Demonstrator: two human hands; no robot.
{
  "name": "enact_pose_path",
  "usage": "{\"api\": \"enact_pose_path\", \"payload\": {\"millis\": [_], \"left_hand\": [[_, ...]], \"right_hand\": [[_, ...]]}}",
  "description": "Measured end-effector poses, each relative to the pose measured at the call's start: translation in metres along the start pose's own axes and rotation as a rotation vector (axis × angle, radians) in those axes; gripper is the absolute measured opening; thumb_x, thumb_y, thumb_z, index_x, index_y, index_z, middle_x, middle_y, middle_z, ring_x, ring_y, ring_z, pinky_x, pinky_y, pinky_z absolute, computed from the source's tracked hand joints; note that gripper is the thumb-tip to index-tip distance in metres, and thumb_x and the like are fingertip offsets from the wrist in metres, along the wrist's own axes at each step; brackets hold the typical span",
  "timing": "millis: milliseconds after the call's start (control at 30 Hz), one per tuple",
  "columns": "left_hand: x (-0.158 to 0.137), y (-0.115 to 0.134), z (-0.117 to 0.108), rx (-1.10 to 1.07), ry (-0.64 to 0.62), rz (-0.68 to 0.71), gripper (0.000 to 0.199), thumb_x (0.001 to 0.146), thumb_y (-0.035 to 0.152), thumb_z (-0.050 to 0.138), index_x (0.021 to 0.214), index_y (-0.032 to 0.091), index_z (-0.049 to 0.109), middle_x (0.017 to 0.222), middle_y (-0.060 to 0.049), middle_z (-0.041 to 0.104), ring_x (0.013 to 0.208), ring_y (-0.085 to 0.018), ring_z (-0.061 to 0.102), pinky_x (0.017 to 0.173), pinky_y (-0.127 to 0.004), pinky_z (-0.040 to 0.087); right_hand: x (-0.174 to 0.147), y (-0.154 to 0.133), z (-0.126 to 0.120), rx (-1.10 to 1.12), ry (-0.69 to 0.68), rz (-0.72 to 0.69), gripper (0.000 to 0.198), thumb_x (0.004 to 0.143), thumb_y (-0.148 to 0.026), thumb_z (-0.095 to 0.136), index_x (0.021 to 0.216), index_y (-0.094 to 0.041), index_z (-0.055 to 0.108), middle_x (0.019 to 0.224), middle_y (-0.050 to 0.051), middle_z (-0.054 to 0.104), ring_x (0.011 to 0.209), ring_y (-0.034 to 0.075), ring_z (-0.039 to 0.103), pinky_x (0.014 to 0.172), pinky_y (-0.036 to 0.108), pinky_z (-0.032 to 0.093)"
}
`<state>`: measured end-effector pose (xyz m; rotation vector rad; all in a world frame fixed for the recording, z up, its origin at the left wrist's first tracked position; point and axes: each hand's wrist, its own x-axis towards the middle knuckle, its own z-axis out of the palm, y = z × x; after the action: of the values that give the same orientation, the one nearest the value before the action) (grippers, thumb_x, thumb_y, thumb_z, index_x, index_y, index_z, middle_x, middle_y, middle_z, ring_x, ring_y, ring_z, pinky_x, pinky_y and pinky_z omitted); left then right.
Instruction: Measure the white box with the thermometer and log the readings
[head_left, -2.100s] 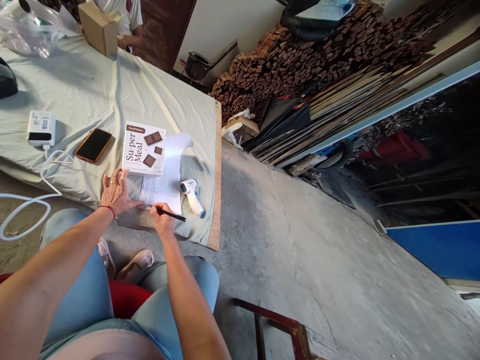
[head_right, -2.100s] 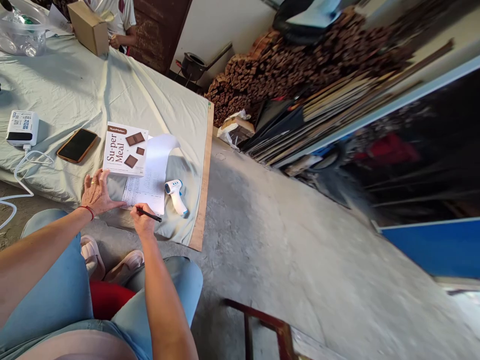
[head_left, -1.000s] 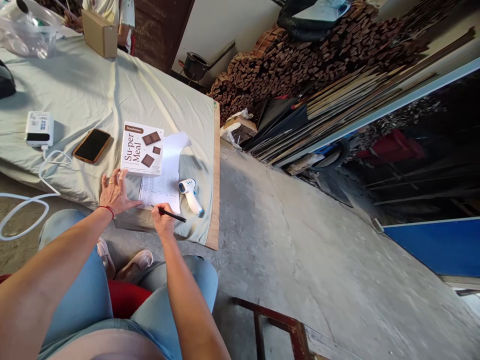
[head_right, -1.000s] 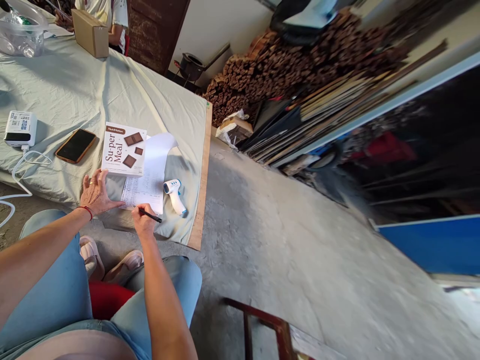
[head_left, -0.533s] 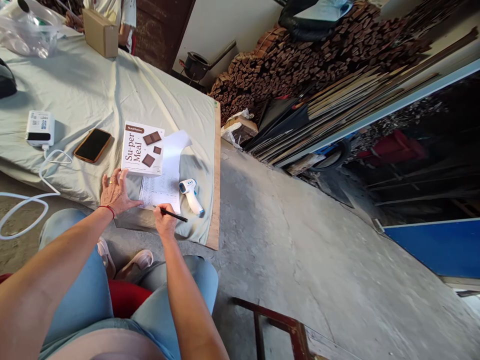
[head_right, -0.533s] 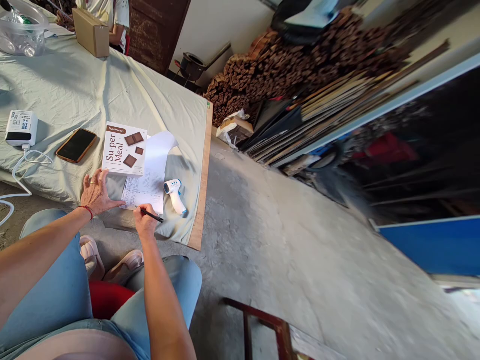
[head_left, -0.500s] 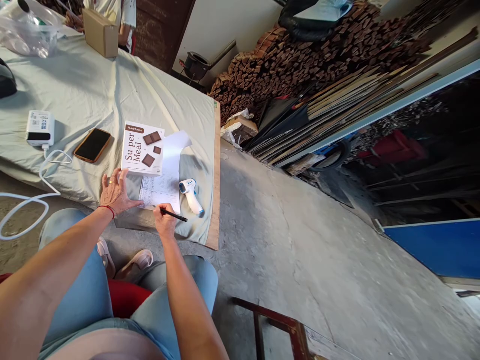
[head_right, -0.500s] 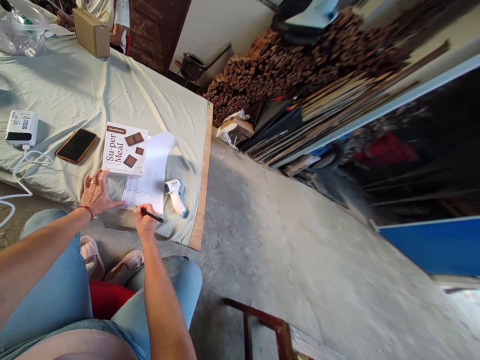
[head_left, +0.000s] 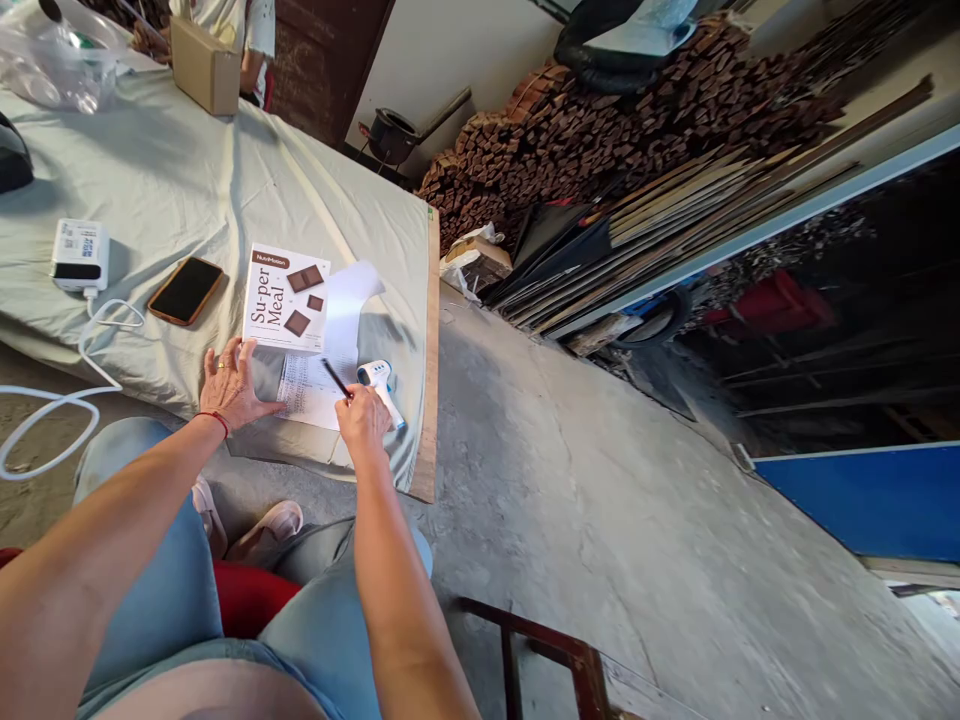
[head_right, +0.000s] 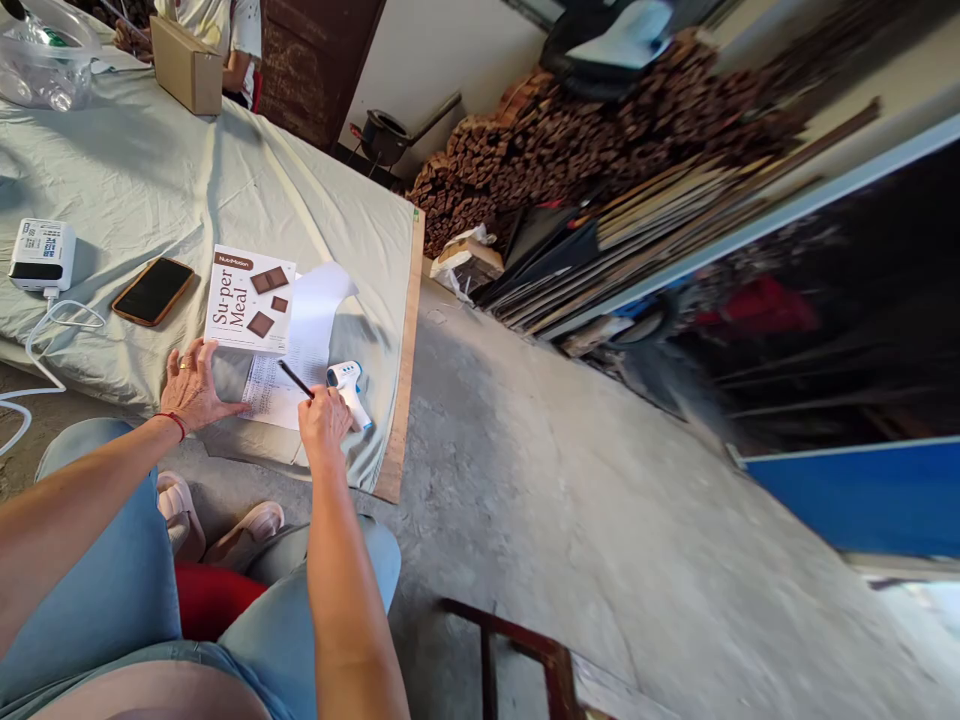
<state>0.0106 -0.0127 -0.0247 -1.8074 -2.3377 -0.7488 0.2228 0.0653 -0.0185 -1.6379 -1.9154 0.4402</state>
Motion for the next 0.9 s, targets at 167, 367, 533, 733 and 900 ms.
{"api": "enact_pose_path", "payload": {"millis": [167, 367, 533, 733, 900], "left_hand": [[-0.002, -0.004, 0.003, 0.028, 0.013, 0.026, 0.109, 0.066, 0.065, 0.071, 0.147, 0.007, 0.027, 0.155, -0.027, 0.022, 0.147, -0.034, 0.02, 0.119, -0.054, 0.006], [-0.004, -0.007, 0.001, 0.006, 0.029, 0.037, 0.081, 0.074, 0.061, 0.061, 0.133, 0.008, 0.042, 0.152, -0.028, 0.025, 0.148, -0.033, 0.019, 0.119, -0.055, 0.008], [-0.006, -0.009, -0.006, -0.107, 0.042, 0.017, 0.059, 0.073, 0.058, 0.06, 0.112, 0.016, 0.048, 0.15, -0.023, 0.031, 0.143, -0.033, 0.031, 0.117, -0.054, 0.019], [0.018, -0.022, -0.012, -0.439, 0.128, -0.313, 0.047, 0.076, 0.062, 0.052, 0.093, 0.019, 0.042, 0.12, -0.017, 0.053, 0.11, -0.027, 0.055, 0.096, -0.041, 0.045], [0.044, -0.035, -0.012, -0.372, -0.026, -0.183, 0.094, 0.056, 0.061, 0.072, 0.133, 0.017, 0.04, 0.136, -0.018, 0.05, 0.134, -0.034, 0.042, 0.116, -0.051, 0.021]], "right_hand": [[0.007, 0.003, 0.001, -0.059, -0.055, -0.042, 0.031, 0.079, -0.015, 0.053, 0.104, -0.016, 0.071, 0.101, 0.011, 0.062, 0.095, 0.021, 0.055, 0.092, 0.036, 0.04], [0.023, -0.023, 0.029, 0.4, 0.005, -0.134, 0.043, 0.087, -0.037, 0.052, 0.119, -0.01, 0.06, 0.122, 0.014, 0.06, 0.103, 0.017, 0.058, 0.092, 0.029, 0.045], [0.03, -0.043, 0.055, 0.576, -0.109, -0.085, 0.04, 0.09, -0.038, 0.048, 0.116, -0.01, 0.061, 0.109, 0.011, 0.067, 0.097, 0.015, 0.06, 0.088, 0.026, 0.046], [0.022, -0.039, 0.07, 0.507, -0.114, -0.014, 0.034, 0.087, -0.036, 0.052, 0.105, -0.012, 0.067, 0.094, 0.009, 0.069, 0.079, 0.015, 0.06, 0.074, 0.023, 0.044], [0.025, -0.029, 0.062, 0.459, -0.062, -0.164, 0.039, 0.088, -0.042, 0.049, 0.108, -0.014, 0.069, 0.101, 0.01, 0.069, 0.095, 0.02, 0.061, 0.087, 0.031, 0.048]]}}
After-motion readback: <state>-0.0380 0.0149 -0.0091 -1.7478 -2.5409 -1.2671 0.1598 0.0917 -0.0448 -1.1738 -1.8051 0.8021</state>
